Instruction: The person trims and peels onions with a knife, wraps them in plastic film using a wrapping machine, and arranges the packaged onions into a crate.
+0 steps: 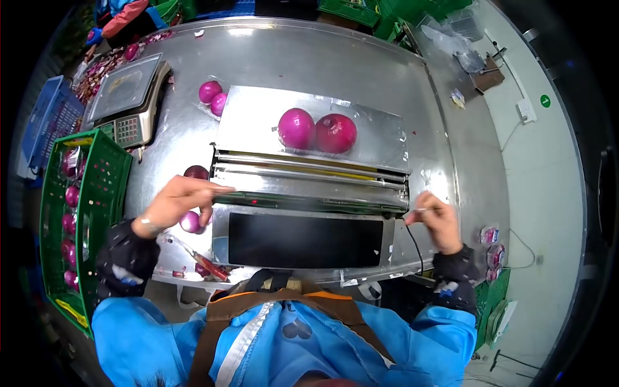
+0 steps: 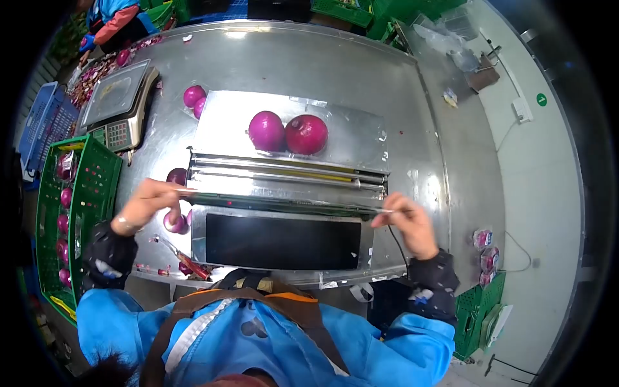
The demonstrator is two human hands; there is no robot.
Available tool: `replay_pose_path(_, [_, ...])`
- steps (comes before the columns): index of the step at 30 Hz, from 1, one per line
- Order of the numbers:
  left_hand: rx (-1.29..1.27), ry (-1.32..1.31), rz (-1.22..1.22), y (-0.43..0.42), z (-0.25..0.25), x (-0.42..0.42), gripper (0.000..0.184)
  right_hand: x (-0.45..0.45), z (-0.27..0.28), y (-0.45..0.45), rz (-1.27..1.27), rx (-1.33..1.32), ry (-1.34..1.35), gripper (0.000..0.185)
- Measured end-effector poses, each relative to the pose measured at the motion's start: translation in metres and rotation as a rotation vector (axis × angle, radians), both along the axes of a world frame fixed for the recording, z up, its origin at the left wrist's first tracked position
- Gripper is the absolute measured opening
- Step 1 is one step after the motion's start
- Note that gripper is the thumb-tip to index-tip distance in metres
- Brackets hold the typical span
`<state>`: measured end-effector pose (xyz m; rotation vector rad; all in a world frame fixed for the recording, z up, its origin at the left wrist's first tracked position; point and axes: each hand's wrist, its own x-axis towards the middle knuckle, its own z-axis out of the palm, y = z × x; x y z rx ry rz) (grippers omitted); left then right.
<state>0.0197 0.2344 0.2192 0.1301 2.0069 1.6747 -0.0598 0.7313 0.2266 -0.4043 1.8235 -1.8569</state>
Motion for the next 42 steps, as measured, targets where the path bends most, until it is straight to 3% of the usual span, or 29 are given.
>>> replay_pose_path(2, [0.345, 0.240, 0.055, -0.016, 0.026, -0.022, 0.037, -0.020, 0.058, -0.005, -0.054, -0.218, 0.087, 0.017])
replay_pose_path(4, [0.736, 0.423, 0.273, 0.005, 0.052, -0.084, 0.041, -0.071, 0.074, -0.024, -0.328, -0.393, 0.170, 0.028])
replay_pose_path(6, [0.724, 0.509, 0.367, 0.015, 0.040, -0.173, 0.044, -0.139, 0.070, -0.083, -0.297, -0.300, 0.379, 0.037])
replay_pose_path(7, [0.623, 0.475, 0.423, 0.019, 0.007, -0.208, 0.043, -0.181, 0.035, -0.095, -0.222, -0.155, 0.625, 0.042])
replay_pose_path(8, [0.523, 0.442, 0.481, 0.024, -0.036, -0.243, 0.043, -0.210, 0.001, -0.112, -0.338, 0.117, 0.638, 0.039])
replay_pose_path(9, [-0.035, 0.617, 0.281, 0.022, -0.081, -0.263, 0.041, -0.239, -0.049, -0.113, -0.215, 0.540, 1.103, 0.036])
replay_pose_path(10, [-0.291, 0.742, 0.169, 0.033, -0.120, -0.262, 0.044, -0.268, -0.113, -0.103, 0.247, 0.958, 1.689, 0.035])
replay_pose_path(11, [-0.536, 0.882, 0.068, 0.043, -0.159, -0.260, 0.046, -0.218, -0.108, -0.128, 0.084, 0.754, 0.711, 0.034])
replay_pose_path(12, [-0.774, 0.861, -0.045, 0.057, -0.143, -0.241, 0.048, -0.216, -0.122, -0.131, 0.042, 0.552, 0.855, 0.036])
replay_pose_path(14, [-0.580, 0.799, -0.076, 0.052, -0.129, -0.230, 0.042, -0.213, -0.108, -0.123, 0.142, 0.608, 0.752, 0.042])
replay_pose_path(15, [-0.474, 0.919, -0.012, 0.051, -0.133, -0.224, 0.046, -0.206, -0.102, -0.124, 0.171, 0.644, 0.616, 0.043])
replay_pose_path(18, [-0.289, 0.422, 0.010, 0.059, -0.103, -0.200, 0.050, -0.187, -0.103, -0.126, 0.081, 0.547, 0.256, 0.053])
replay_pose_path(19, [-0.166, 0.466, 0.085, 0.061, -0.122, -0.199, 0.059, -0.183, -0.102, -0.127, 0.036, 0.467, 0.190, 0.056])
replay_pose_path(21, [-0.223, 0.112, 0.050, 0.057, -0.102, -0.201, 0.064, -0.175, -0.105, -0.131, -0.045, 0.249, -0.027, 0.065])
replay_pose_path(22, [-0.247, -0.060, 0.035, 0.059, -0.090, -0.200, 0.067, -0.177, -0.099, -0.129, 0.035, 0.333, -0.132, 0.066])
replay_pose_path(23, [-0.170, -0.075, 0.199, 0.067, -0.083, -0.194, 0.073, -0.180, -0.089, -0.122, 0.110, 0.416, -0.233, 0.067])
replay_pose_path(24, [-0.112, -0.163, 0.147, 0.065, -0.083, -0.195, 0.072, -0.181, -0.079, -0.119, 0.180, 0.499, -0.327, 0.068])
replay_pose_path(26, [0.000, -0.324, 0.037, 0.063, -0.085, -0.206, 0.071, -0.184, -0.079, -0.123, 0.122, 0.499, -0.373, 0.069])
replay_pose_path(28, [0.077, -0.440, 0.195, 0.070, -0.082, -0.208, 0.071, -0.171, -0.062, -0.143, -0.037, 0.491, -0.326, 0.070])
replay_pose_path(30, [0.074, -0.567, 0.189, 0.078, -0.068, -0.192, 0.071, -0.169, -0.064, -0.126, 0.233, 0.358, -0.409, 0.072])
replay_pose_path(32, [0.008, -0.641, 0.027, 0.075, -0.082, -0.173, 0.067, -0.118, -0.047, -0.125, 0.151, 0.368, -0.411, 0.075])
replay_pose_path(33, [0.073, -0.639, 0.047, 0.082, -0.055, -0.136, 0.067, -0.095, -0.040, -0.119, 0.195, 0.492, -0.458, 0.078])
replay_pose_path(34, [0.137, -0.642, 0.061, 0.090, -0.032, -0.099, 0.066, -0.075, -0.072, -0.106, 0.193, 0.377, -0.455, 0.077])
replay_pose_path(36, [0.058, -0.679, -0.201, 0.076, -0.061, -0.063, 0.068, -0.021, -0.060, -0.102, 0.160, 0.577, -0.409, 0.073])
replay_pose_path(38, [0.166, -0.716, -0.225, 0.078, -0.072, -0.015, 0.070, 0.012, -0.092, -0.090, 0.212, 0.615, -0.419, 0.075])
replay_pose_path(40, [-0.105, -0.637, -0.080, 0.095, -0.085, 0.012, 0.069, 0.041, -0.116, -0.098, 0.045, 0.708, -0.061, 0.080])
replay_pose_path(41, [-0.118, -0.612, -0.092, 0.096, -0.117, 0.016, 0.068, 0.044, -0.131, -0.096, 0.038, 0.779, -0.018, 0.083])
replay_pose_path(42, [-0.088, -0.609, -0.039, 0.100, -0.106, 0.024, 0.068, 0.048, -0.145, -0.093, 0.031, 0.852, 0.023, 0.086])
